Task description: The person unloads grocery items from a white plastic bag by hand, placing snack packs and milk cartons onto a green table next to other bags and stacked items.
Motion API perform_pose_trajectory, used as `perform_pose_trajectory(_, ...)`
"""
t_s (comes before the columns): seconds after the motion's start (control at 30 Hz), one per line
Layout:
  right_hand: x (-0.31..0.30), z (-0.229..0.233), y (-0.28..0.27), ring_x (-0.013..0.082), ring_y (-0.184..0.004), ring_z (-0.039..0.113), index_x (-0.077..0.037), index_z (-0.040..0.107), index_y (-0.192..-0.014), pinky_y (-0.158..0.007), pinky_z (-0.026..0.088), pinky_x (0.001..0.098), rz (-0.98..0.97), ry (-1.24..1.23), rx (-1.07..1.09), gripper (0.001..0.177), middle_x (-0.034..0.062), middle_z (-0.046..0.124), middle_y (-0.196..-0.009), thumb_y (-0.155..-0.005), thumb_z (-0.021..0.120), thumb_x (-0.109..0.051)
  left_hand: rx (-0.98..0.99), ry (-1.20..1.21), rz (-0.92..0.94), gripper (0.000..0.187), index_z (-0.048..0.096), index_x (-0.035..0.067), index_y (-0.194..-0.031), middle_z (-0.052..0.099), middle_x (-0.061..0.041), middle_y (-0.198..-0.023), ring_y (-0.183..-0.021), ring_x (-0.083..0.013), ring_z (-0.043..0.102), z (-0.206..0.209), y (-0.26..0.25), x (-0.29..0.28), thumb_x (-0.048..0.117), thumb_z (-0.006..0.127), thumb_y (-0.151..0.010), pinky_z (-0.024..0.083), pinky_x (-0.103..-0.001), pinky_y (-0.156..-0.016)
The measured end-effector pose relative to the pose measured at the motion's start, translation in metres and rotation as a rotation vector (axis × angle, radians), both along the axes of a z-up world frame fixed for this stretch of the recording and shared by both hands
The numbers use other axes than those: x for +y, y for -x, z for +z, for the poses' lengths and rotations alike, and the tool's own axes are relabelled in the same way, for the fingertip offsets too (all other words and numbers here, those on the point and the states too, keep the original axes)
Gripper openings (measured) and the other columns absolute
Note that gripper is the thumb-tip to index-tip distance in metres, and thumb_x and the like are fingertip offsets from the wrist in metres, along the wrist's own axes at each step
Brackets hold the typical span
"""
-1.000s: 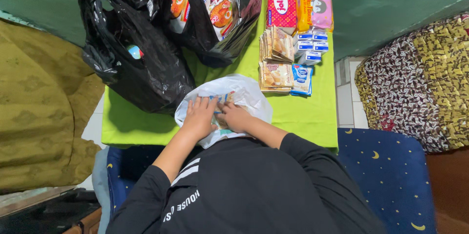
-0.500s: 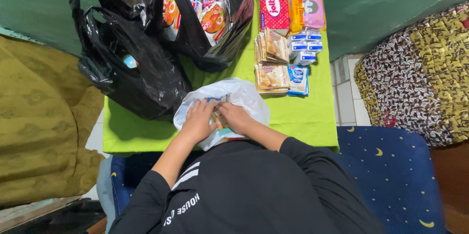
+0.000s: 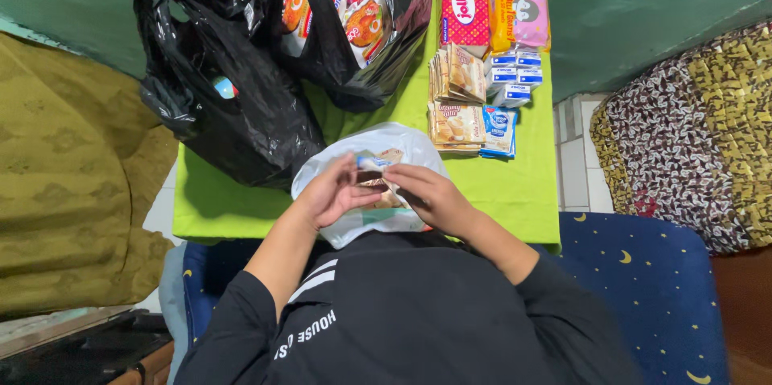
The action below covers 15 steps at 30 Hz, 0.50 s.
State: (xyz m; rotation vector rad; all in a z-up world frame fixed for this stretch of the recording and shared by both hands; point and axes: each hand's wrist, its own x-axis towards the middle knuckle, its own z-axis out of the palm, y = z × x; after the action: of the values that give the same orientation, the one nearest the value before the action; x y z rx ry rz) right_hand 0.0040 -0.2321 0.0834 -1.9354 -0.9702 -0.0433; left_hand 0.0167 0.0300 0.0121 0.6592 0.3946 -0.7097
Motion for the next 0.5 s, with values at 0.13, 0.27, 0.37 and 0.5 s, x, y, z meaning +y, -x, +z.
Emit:
perform_pose_trajectory(0.13,-0.014,0.0,0.014,0.0305,-0.124,0.066,-0.006,0.066,-0.128,-0.103,0.055,0.0382,-0.004,0.001,-0.075,0.046,0.0124,0.066,-0.135,-0.085,0.068,0.009,-0.129,0.108,0.048,0.045,0.048,-0.006,-0.138,0.064,-0.021,-0.129,-0.115,-0.0288,0.068,0.027,0.001,-0.011,0.013,0.058,-0.098,0.057,-0.042,-0.098)
perform_pose_trajectory(0.27,-0.018,-0.011,0.022,0.0217,-0.116,0.068,-0.006,0.054,-0.135,-0.095,0.059,0.0342,-0.265,-0.348,0.382,0.042,0.0091,0.061,-0.136,-0.094,0.061,0.004,-0.376,-0.206,0.001,0.056,0.045,0.005,-0.141,0.064,-0.015,-0.13,-0.115,-0.0206,0.066,0.048,0.013,-0.027,-0.005,0.061,-0.089,0.055,-0.035,-0.096)
perform_pose_trajectory(0.37,-0.014,-0.026,0.015,0.0152,-0.112,0.066,-0.005,0.041,-0.145,-0.093,0.057,0.0307,-0.211,-0.614,0.816,0.052,0.0063,0.063,-0.129,-0.096,0.061,0.002,-0.587,-0.339,-0.052,0.059,0.046,0.004,-0.145,0.061,-0.013,-0.129,-0.116,-0.0171,0.062,0.05,0.017,-0.041,-0.004,0.066,-0.09,0.053,-0.031,-0.098)
perform_pose_trajectory(0.5,-0.029,-0.059,0.015,0.0126,-0.106,0.066,-0.001,0.047,-0.141,-0.087,0.054,0.0279,-0.229,-0.622,1.011,0.048,0.0057,0.071,-0.121,-0.096,0.062,0.002,-0.846,-0.665,-0.141,0.059,0.05,0.004,-0.143,0.059,-0.008,-0.132,-0.114,-0.0153,0.058,0.056,0.016,-0.048,0.004,0.072,-0.089,0.051,-0.029,-0.098)
